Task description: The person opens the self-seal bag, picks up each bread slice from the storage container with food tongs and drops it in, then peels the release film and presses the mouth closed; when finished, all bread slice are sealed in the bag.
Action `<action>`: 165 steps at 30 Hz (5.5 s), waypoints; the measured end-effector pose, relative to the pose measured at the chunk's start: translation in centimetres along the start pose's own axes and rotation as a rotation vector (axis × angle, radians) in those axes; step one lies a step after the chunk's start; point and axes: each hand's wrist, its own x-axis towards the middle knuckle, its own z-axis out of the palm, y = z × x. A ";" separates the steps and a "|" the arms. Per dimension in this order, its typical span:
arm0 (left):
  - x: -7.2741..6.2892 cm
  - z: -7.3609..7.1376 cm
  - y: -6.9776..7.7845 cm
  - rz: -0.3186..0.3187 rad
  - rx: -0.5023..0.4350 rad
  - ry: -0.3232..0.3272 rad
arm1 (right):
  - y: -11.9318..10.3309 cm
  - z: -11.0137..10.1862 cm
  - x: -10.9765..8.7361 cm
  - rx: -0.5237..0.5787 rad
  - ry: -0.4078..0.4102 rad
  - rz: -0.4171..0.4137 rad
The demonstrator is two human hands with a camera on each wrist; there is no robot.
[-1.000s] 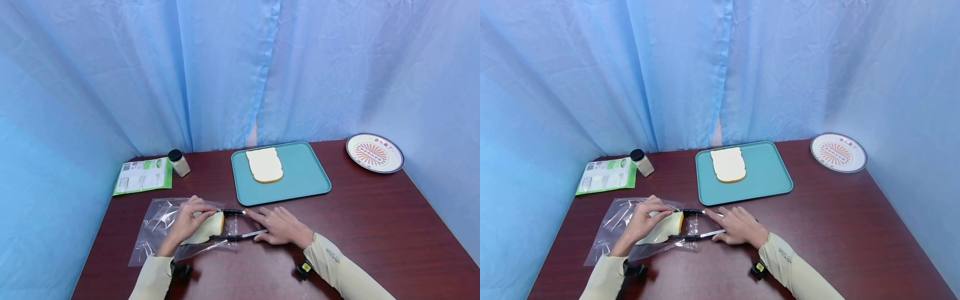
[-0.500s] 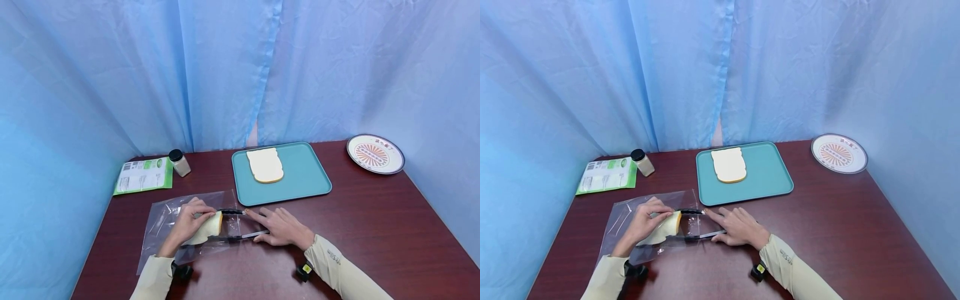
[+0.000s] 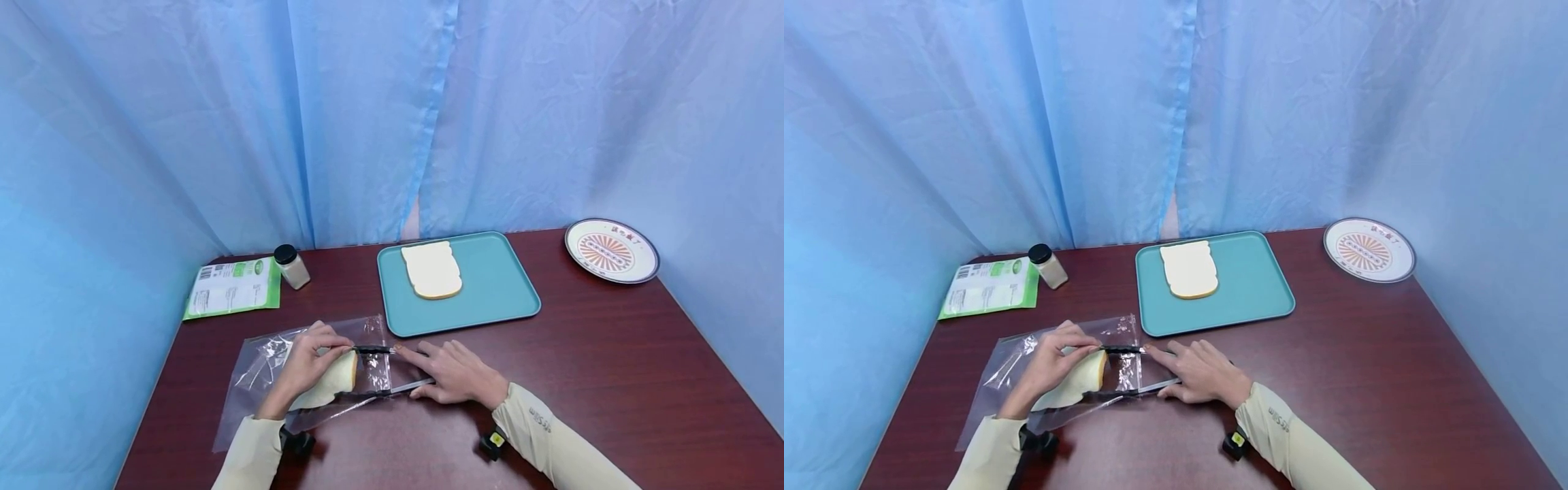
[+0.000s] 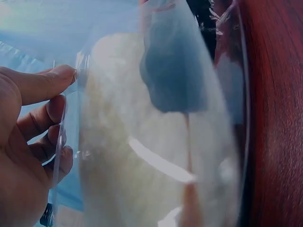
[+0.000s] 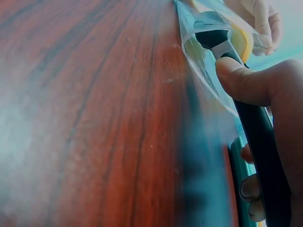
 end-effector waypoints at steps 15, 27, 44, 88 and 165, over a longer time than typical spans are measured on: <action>-0.1 0.7 0.3 -0.013 -0.014 -0.033 | -0.8 0.2 0.7 -0.002 0.013 0.007; -0.3 0.7 0.3 0.056 -0.042 0.013 | -1.0 0.2 0.7 0.029 -0.007 0.070; 0.0 0.3 0.8 0.004 -0.024 -0.004 | -1.3 -0.3 0.9 0.069 -0.046 0.102; -0.4 0.4 -0.2 -0.081 0.041 0.011 | -0.5 -3.0 3.4 0.003 -0.138 0.110; -0.6 0.5 -0.2 -0.171 0.031 -0.013 | 0.3 -4.4 0.1 0.229 -0.124 1.164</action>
